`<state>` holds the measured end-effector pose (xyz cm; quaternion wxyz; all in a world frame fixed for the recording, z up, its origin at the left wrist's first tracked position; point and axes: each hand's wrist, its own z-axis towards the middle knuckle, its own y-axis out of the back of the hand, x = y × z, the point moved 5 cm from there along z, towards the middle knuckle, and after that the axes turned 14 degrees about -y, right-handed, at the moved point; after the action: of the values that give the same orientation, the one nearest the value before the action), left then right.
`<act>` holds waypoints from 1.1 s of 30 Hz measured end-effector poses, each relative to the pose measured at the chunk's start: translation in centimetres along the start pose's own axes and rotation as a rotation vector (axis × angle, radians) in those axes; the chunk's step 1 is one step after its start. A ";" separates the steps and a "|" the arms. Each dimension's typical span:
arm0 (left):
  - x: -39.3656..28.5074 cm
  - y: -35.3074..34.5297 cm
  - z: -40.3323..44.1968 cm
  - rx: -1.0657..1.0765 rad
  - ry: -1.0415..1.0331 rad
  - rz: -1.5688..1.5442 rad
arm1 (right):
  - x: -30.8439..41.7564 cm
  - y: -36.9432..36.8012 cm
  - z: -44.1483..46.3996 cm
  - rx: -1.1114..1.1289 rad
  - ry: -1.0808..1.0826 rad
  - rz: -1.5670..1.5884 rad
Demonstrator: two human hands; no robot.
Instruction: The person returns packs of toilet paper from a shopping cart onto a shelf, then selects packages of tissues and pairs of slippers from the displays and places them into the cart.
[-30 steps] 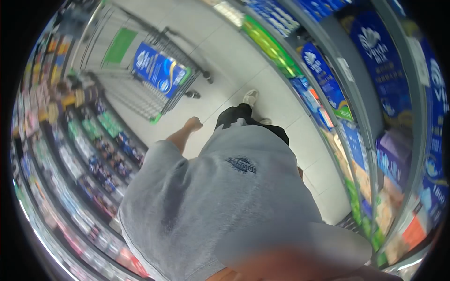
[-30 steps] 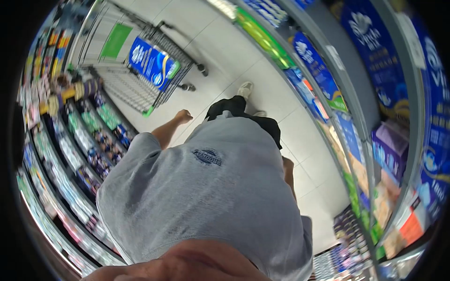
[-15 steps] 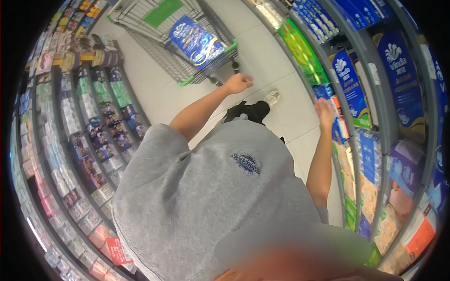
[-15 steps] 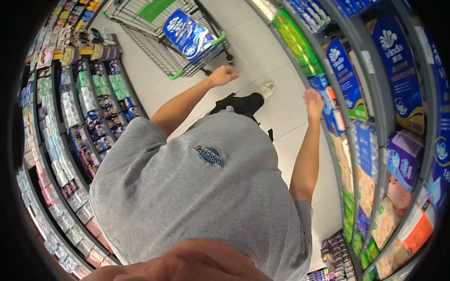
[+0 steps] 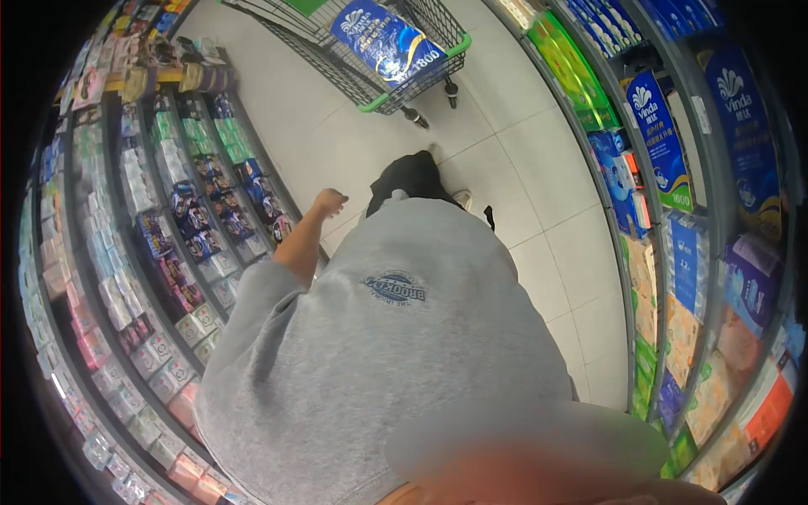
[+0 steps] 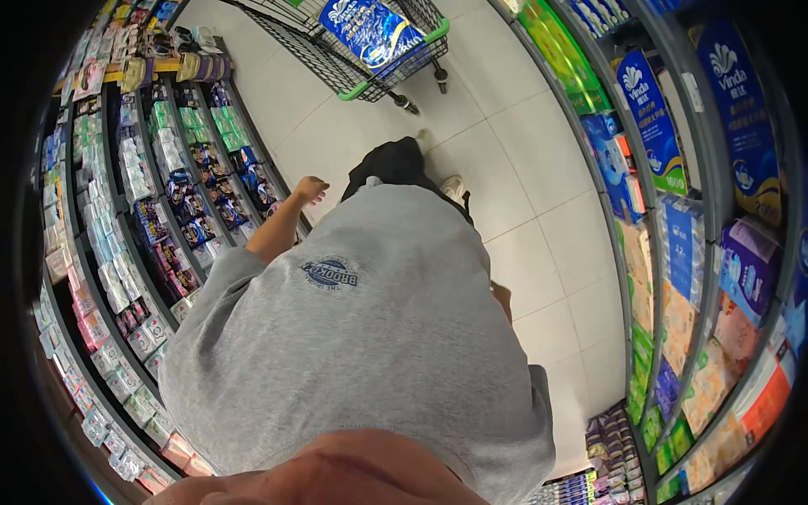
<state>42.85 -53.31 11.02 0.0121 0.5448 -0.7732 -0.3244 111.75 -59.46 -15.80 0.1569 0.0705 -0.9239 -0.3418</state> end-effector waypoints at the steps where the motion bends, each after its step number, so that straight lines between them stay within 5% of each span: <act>1: 0.4 0.5 -0.2 -0.030 0.013 -0.066 | -0.4 0.6 0.5 0.040 -0.166 0.228; 6: -1.1 3.4 3.7 -0.174 -0.150 -0.223 | 1.2 2.9 3.1 0.237 -0.987 1.382; 9: -4.0 7.4 8.8 -0.259 -0.412 -0.126 | 10.1 22.9 7.9 0.039 -0.805 1.362; 12: -8.7 13.3 11.7 -0.274 -0.526 -0.159 | 15.5 34.0 16.8 -0.073 -0.561 1.209; 14: -14.1 17.8 11.4 -0.215 -0.546 -0.514 | 21.7 42.3 19.9 -0.259 -0.454 1.275; 18: -19.5 27.7 16.3 -0.156 -0.718 -0.380 | 37.5 53.3 22.2 -0.369 -0.275 1.482; 24: -24.0 35.2 27.7 -0.106 -0.883 -0.204 | 55.2 54.7 26.6 -0.333 -0.164 1.622; 33: -21.0 38.2 46.1 -0.177 -0.661 0.315 | 54.5 46.5 36.0 -0.271 -0.740 1.125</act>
<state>2.39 -5.44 1.33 -0.1412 0.2817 -0.7787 -0.5425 47.19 -15.28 1.96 -0.0079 -0.5618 -0.7619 -0.3223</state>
